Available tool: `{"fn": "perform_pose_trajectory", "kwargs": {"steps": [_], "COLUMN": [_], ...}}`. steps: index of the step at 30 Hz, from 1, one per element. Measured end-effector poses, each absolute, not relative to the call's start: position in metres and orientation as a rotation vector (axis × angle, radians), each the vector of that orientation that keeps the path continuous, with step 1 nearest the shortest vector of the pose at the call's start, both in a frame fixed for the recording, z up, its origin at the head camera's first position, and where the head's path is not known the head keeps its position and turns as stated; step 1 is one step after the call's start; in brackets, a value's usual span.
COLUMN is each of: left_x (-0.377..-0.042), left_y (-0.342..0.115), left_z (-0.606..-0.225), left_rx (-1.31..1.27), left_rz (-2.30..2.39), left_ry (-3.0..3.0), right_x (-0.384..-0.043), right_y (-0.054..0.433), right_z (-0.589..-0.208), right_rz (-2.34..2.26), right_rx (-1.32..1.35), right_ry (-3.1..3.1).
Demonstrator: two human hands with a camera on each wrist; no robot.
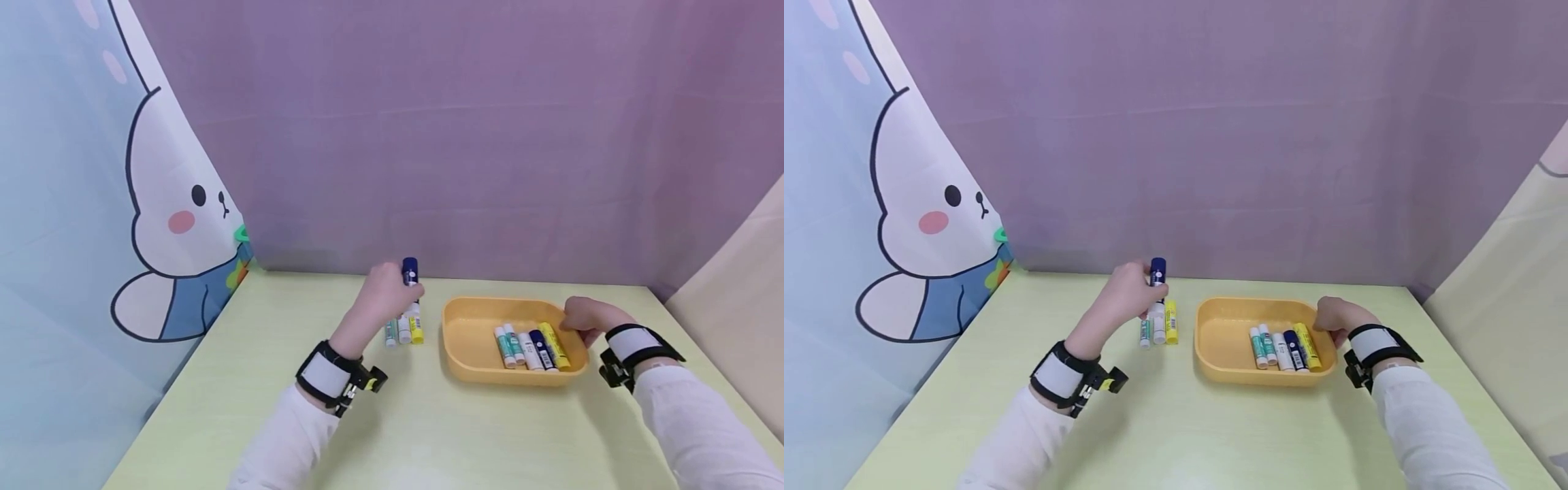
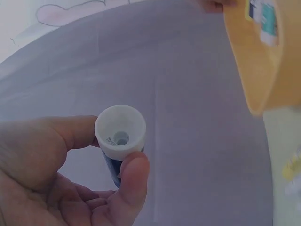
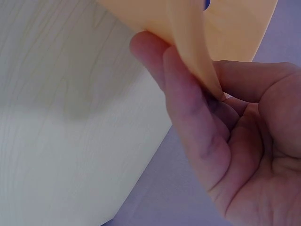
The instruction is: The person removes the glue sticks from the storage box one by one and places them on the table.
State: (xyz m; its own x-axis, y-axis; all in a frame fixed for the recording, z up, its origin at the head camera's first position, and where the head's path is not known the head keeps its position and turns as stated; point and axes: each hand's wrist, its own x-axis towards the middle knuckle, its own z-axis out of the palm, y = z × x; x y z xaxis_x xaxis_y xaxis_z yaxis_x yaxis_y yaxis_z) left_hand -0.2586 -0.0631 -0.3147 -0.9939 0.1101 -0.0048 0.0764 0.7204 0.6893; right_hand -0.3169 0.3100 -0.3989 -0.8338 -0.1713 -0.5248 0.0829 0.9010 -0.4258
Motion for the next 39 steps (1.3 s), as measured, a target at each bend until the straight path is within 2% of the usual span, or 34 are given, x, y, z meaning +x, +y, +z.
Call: {"fn": "perform_pose_trajectory", "kwargs": {"steps": [12,39], "left_x": [-0.276,-0.305], "left_y": [-0.106,-0.121], "left_z": [-0.353,-0.428], "left_rx": [-0.057,-0.225], "left_rz": [0.968,0.886], "left_ry": [2.925,2.799], "right_x": [-0.317,-0.317], "right_y": [0.311,0.309], "right_z": [-0.398,-0.401], "right_rz": [-0.582,-0.608], "right_rx": [-0.067,-0.089], "right_ry": [2.504,2.519]}}
